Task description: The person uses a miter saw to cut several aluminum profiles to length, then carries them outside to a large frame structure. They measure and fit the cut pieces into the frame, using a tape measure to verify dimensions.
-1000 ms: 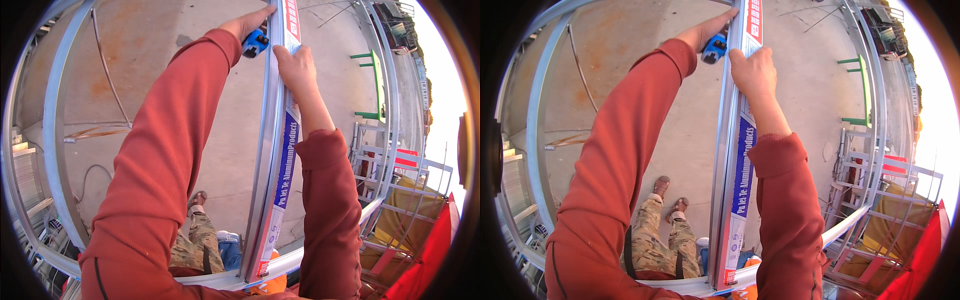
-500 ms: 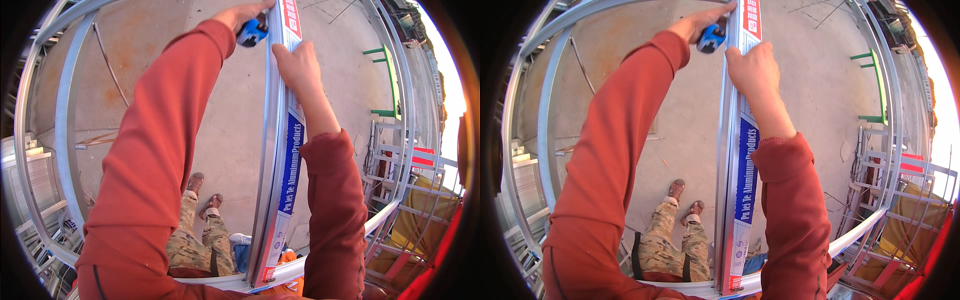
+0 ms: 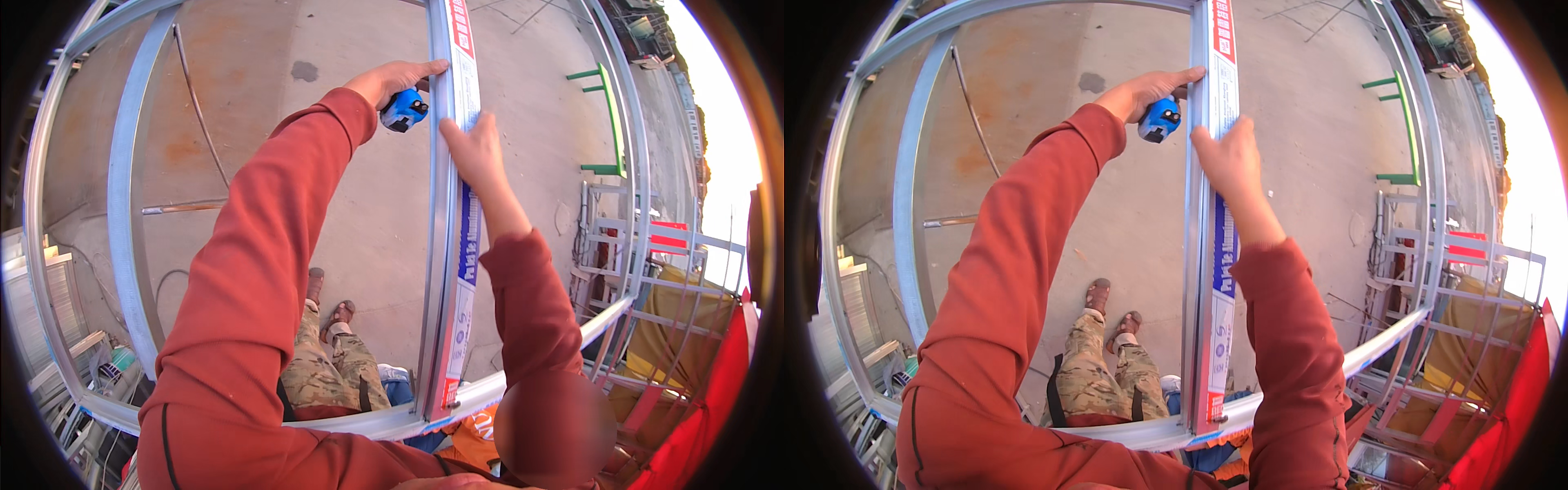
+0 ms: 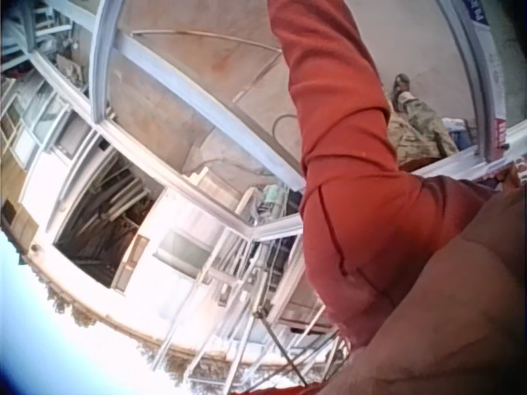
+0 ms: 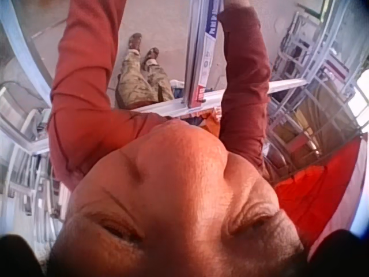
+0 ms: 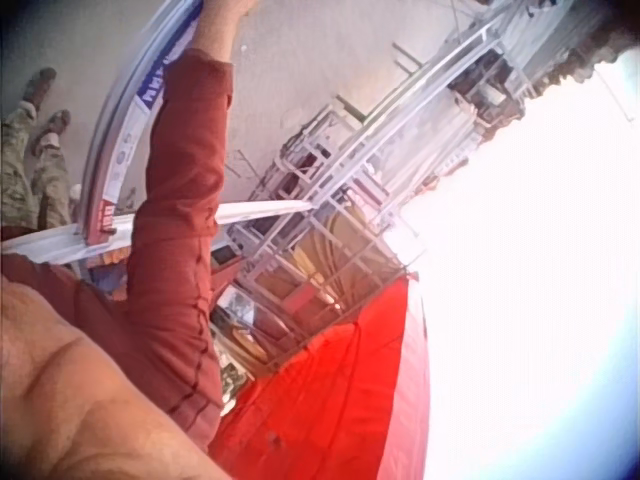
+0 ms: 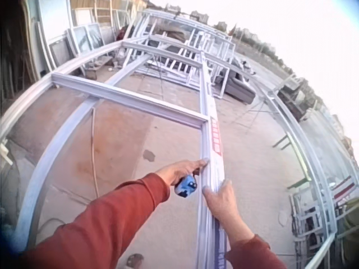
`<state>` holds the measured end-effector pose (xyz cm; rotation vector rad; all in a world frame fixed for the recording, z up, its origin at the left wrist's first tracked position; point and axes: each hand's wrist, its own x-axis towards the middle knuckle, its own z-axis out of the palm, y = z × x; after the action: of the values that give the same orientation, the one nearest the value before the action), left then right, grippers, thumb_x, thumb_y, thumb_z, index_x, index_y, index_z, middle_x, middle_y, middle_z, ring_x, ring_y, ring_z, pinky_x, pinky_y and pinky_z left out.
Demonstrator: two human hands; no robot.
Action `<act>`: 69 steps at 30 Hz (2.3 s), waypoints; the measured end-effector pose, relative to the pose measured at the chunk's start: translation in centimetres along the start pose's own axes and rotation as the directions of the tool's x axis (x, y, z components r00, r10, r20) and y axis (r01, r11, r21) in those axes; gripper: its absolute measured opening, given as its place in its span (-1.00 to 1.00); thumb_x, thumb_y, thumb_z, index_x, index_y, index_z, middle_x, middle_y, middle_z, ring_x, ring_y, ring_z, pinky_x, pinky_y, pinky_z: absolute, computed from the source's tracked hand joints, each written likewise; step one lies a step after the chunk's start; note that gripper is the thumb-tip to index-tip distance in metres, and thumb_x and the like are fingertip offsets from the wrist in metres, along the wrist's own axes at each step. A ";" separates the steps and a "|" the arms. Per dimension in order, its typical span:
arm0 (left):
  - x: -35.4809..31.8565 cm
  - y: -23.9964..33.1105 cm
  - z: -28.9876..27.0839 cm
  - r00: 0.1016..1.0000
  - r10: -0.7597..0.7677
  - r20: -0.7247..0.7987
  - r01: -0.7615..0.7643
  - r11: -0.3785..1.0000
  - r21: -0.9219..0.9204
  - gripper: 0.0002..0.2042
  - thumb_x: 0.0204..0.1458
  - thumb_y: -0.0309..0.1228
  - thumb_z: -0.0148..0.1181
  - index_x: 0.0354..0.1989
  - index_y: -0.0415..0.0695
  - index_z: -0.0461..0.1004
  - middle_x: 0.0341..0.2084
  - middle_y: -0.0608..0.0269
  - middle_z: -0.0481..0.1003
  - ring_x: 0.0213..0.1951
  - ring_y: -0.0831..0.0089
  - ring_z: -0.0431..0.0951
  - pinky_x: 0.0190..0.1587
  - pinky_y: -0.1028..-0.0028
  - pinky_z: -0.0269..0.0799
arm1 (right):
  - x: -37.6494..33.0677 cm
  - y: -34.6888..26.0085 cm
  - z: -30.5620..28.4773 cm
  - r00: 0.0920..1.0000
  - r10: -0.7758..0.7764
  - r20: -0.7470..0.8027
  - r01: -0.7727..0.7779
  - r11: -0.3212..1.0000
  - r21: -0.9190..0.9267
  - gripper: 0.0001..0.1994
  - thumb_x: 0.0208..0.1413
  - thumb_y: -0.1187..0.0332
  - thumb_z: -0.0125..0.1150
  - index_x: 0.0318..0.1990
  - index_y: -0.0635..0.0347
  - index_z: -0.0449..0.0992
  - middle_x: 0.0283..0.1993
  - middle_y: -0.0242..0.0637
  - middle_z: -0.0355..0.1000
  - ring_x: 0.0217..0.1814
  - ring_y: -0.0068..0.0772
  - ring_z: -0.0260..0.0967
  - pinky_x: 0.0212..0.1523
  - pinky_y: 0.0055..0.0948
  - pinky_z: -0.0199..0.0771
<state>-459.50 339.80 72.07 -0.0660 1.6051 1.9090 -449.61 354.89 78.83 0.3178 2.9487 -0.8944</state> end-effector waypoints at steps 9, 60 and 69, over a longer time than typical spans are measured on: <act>-5.0 -2.1 2.9 0.992 -0.051 0.119 0.053 0.998 -0.019 -0.23 -0.07 0.22 0.30 0.05 -0.31 0.47 -0.20 0.18 0.47 -0.30 0.51 0.41 -0.31 0.53 0.40 | -2.0 0.5 -0.2 0.995 0.087 -0.051 -0.087 0.996 0.000 -0.41 -0.01 0.07 0.20 -0.05 0.51 0.30 -0.09 0.21 0.46 -0.07 0.09 0.50 -0.04 -0.15 0.47; -32.6 -20.7 19.0 0.907 -0.138 0.398 0.042 0.970 0.241 -0.38 -0.06 0.03 0.38 -0.09 -0.35 0.50 -0.43 0.17 0.53 -0.52 0.55 0.47 -0.49 0.50 0.42 | -40.8 10.2 -6.7 0.963 0.232 0.138 -0.238 0.971 0.031 -0.42 -0.01 0.16 0.27 0.08 0.39 0.28 -0.16 0.19 0.49 -0.14 0.22 0.50 -0.12 -0.05 0.49; -33.4 -20.8 20.0 0.882 -0.168 0.441 0.038 0.957 0.288 -0.37 -0.07 -0.03 0.39 -0.03 -0.40 0.49 -0.26 0.03 0.58 -0.34 0.37 0.55 -0.26 0.41 0.46 | -43.3 10.1 -8.3 0.918 0.336 0.209 -0.322 0.942 -0.097 -0.39 -0.08 0.23 0.32 0.09 0.44 0.32 -0.19 0.10 0.50 -0.15 0.03 0.50 -0.09 -0.18 0.47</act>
<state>-415.65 344.59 73.18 0.3849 1.4761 1.4613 -405.03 359.80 84.57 0.6427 2.6020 -0.7385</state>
